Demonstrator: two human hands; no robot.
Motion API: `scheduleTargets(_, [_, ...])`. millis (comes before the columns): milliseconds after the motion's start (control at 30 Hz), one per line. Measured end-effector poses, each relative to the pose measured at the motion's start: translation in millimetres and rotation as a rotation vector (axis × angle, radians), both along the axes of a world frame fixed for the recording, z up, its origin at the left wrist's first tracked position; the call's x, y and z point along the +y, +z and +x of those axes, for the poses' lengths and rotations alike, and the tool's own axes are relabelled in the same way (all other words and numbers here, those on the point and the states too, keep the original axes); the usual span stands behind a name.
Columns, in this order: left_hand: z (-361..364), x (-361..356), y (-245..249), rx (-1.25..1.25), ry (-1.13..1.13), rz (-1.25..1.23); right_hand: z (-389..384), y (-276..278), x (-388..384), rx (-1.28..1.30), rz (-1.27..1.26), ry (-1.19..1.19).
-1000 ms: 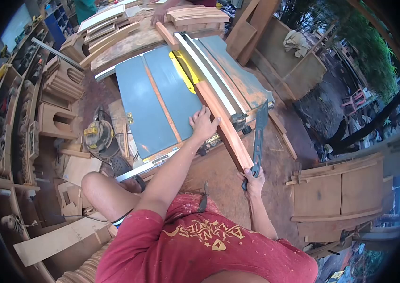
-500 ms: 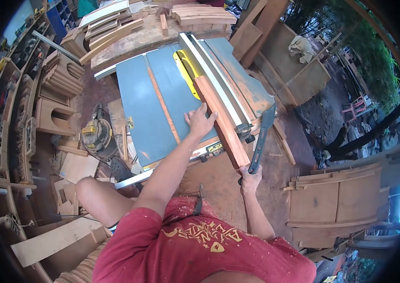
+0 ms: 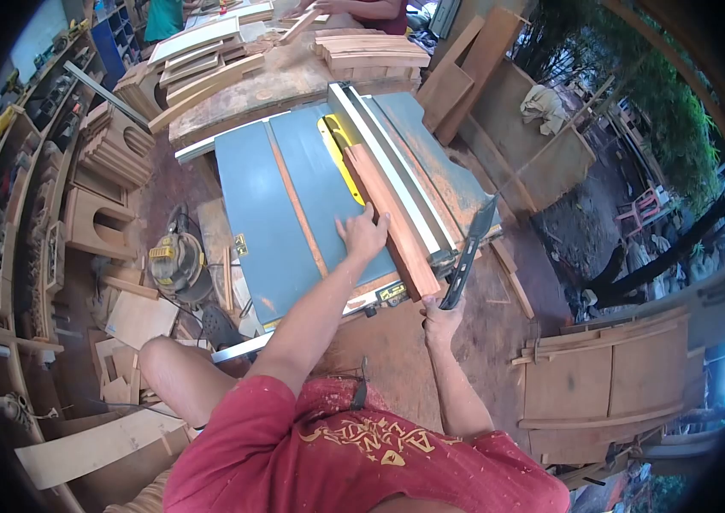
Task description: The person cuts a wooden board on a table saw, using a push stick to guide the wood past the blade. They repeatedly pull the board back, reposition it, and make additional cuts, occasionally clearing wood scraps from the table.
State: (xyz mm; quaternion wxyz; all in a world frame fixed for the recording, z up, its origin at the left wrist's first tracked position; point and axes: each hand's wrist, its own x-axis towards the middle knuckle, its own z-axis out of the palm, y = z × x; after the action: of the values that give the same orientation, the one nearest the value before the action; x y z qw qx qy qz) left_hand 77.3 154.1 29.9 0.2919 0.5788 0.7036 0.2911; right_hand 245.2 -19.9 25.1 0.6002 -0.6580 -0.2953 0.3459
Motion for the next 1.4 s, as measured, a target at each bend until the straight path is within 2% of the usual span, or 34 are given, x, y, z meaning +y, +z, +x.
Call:
scheduleTargets(133, [8,-27,-1,0.043,-0.049,-0.003,-1,-10,13,-0.073,0.048,0.025])
scheduleTargets(233, [11,-48,9,-0.052,-0.113,-0.064,11,-52,29,-0.199,0.044,0.028])
scheduleTargets(333, [26,-74,-5,-0.002,-0.120,0.071,10,-52,40,-0.215,0.031,0.075])
scheduleTargets(433, [31,-80,-7,-0.016,-0.138,0.052,-3,-46,47,-0.719,0.269,-0.133])
scheduleTargets(467, [30,-80,-7,-0.021,-0.137,0.050,-6,-44,49,-0.609,0.298,-0.118])
scheduleTargets(567, [21,-68,-3,-0.016,-0.140,0.049,-14,-13,48,-0.384,0.306,-0.050])
scheduleTargets(633, [19,-66,3,-0.012,-0.147,0.039,-2,20,32,-0.394,0.192,0.032])
scheduleTargets(700, [16,-59,1,-0.019,-0.130,0.065,36,9,7,-0.371,0.132,0.115])
scheduleTargets(767, [19,-57,-16,-0.026,-0.094,0.132,61,81,-51,-0.355,-0.150,0.282])
scheduleTargets(833, [16,-56,-12,-0.025,-0.117,0.116,80,137,-101,-0.652,-0.237,0.479])
scheduleTargets(933, [14,-53,-2,-0.007,-0.131,0.052,103,171,-145,-0.908,-0.177,0.734])
scheduleTargets(1033, [12,-47,-1,-0.003,-0.131,0.051,93,201,-146,-1.027,-0.442,0.780])
scheduleTargets(1067, [10,-46,-2,0.003,-0.134,0.050,90,201,-142,-1.026,-0.457,0.783])
scheduleTargets(1267, [6,-40,-11,0.021,-0.163,0.075,79,214,-112,-1.155,-0.419,0.813])
scheduleTargets(1400, [-10,-36,3,0.070,-0.245,0.049,71,223,-98,-1.221,-0.382,0.848])
